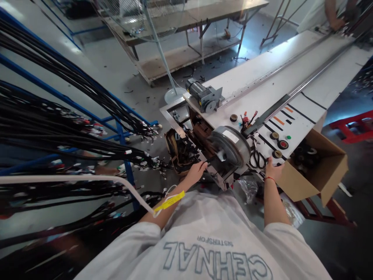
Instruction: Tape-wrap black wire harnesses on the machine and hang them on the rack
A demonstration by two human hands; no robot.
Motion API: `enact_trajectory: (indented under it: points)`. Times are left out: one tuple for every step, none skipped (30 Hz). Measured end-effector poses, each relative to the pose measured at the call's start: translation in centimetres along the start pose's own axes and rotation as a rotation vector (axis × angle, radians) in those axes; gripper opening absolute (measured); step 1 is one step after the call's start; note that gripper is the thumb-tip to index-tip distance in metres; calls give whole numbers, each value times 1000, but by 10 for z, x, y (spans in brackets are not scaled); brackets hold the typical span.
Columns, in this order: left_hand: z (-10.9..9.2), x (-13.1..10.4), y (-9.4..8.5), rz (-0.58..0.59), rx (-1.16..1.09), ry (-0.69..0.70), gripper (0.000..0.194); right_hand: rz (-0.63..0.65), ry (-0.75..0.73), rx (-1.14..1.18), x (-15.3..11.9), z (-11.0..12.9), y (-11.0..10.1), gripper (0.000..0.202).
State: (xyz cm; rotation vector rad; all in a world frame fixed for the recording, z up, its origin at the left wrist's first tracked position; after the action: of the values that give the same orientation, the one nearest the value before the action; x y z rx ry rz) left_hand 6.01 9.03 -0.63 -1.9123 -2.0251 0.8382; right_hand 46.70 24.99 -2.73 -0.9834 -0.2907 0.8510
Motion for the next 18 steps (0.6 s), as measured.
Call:
enact_trajectory:
  points:
    - [-3,3,2,-6,19,1,37,0,-3,-1,0,0,0,91]
    - [-6,7,4,-7,41,4,35,2,-8,-2,0,1,-1,90]
    - [-9,11,5,-5,67,5,33,1,-12,-4,0,1,-1,89]
    - [-12,14,7,-4,100,4,31,1,-14,-5,0,1,-1,89]
    - [-14,17,8,-10,135,-4,29,3,-18,-7,0,1,-1,89]
    - [-14,20,8,-20,173,-14,28,1,-22,-7,0,1,-1,89]
    - [-12,22,9,-34,206,-28,27,-1,-26,-7,0,1,-1,90]
    - [-9,22,10,-49,233,-44,26,0,-29,-6,0,1,-1,90]
    - [-3,22,11,-57,250,-59,25,1,-28,-5,0,1,-1,91]
    - [3,21,13,-57,259,-73,24,3,-26,-5,1,1,-1,91]
    - [11,18,15,-49,258,-88,24,2,-20,-6,1,1,-1,92]
    - [17,15,17,-31,249,-95,23,2,-14,-7,1,1,-1,92]
    - [22,12,16,-15,233,-95,22,0,-9,-7,1,1,-1,92]
    - [22,8,11,-17,209,-83,20,-3,-4,-6,1,1,0,92]
    - [19,4,2,-49,175,-59,20,-4,-2,-4,2,1,0,92]
    - [10,-1,-12,-101,128,-22,23,-5,-1,-2,3,0,1,92]
    - [-2,-7,-26,-144,67,22,28,-5,-2,0,4,-1,2,92]
    - [-16,-14,-39,-167,-2,65,33,5,-17,-1,5,-1,4,91]
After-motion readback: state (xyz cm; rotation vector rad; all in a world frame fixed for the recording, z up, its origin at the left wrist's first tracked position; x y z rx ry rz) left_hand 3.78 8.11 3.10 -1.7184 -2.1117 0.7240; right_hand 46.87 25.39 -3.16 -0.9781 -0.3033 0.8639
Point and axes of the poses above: each hand's wrist, its own x-axis towards the middle knuckle, its own y-axis out of the palm, z = x × y, the point moved 8 cm from there along x, towards the middle knuckle, and after that the axes turned 2 degrees about z, right-handed, at the moved point
